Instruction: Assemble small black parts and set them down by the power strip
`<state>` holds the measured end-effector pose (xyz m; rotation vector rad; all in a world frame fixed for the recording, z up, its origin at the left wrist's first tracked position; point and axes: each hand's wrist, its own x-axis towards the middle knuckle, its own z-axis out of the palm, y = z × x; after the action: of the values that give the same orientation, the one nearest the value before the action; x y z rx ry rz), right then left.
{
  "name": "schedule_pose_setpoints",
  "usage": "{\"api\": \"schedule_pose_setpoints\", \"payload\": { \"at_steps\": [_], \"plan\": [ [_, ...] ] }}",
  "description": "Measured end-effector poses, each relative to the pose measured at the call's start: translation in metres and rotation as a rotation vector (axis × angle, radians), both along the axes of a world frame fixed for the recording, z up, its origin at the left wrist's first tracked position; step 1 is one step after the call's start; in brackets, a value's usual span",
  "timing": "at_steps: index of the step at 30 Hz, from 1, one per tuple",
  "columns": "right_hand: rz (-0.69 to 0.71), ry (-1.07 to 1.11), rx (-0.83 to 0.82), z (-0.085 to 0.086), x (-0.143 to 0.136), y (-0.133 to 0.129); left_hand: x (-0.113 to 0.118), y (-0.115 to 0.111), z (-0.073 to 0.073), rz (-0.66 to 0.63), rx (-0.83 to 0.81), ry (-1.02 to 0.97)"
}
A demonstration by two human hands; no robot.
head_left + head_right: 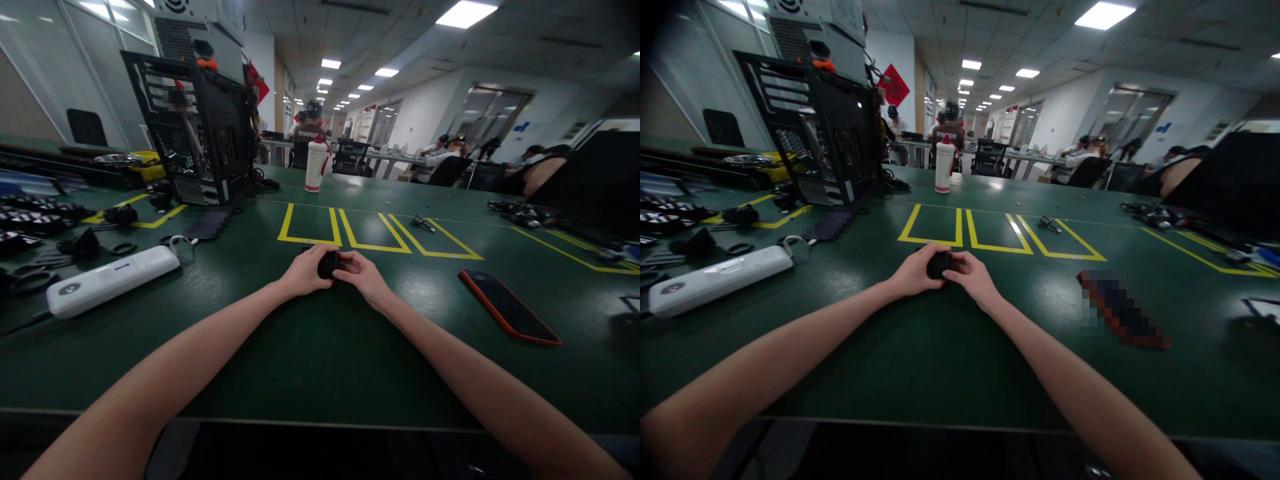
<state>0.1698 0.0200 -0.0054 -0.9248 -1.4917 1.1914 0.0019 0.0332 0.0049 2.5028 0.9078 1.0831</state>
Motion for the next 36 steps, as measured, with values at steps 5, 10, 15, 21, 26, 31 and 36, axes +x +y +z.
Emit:
{"api": "schedule_pose_setpoints", "payload": {
  "at_steps": [5, 10, 15, 21, 26, 31, 36],
  "plan": [
    [-0.021, -0.016, 0.024, 0.0014, -0.0013, -0.0038, 0.0002, -0.0021, 0.0007, 0.011, -0.004, 0.006],
    [0.021, 0.009, -0.036, 0.0018, -0.0006, -0.0029, 0.0000, -0.0044, 0.0001, 0.026, 0.010, 0.006],
    [0.036, 0.021, -0.052, 0.0021, 0.0000, -0.0028, -0.0002, -0.0045, -0.0003, 0.012, 0.026, -0.004],
    [0.017, 0.049, -0.105, 0.0035, -0.0009, -0.0044, 0.0010, -0.0021, -0.0007, 0.032, 0.000, 0.007],
    [0.005, 0.062, -0.023, 0.0022, -0.0010, -0.0023, 0.0009, 0.0005, -0.0026, 0.035, 0.009, 0.000],
    [0.022, 0.035, -0.053, 0.0030, -0.0005, -0.0034, 0.0002, -0.0010, -0.0012, 0.013, 0.000, 0.008],
    [0.018, 0.057, -0.055, 0.0022, 0.0005, -0.0042, 0.0004, -0.0015, -0.0003, 0.004, -0.009, 0.013]
  ]
}}
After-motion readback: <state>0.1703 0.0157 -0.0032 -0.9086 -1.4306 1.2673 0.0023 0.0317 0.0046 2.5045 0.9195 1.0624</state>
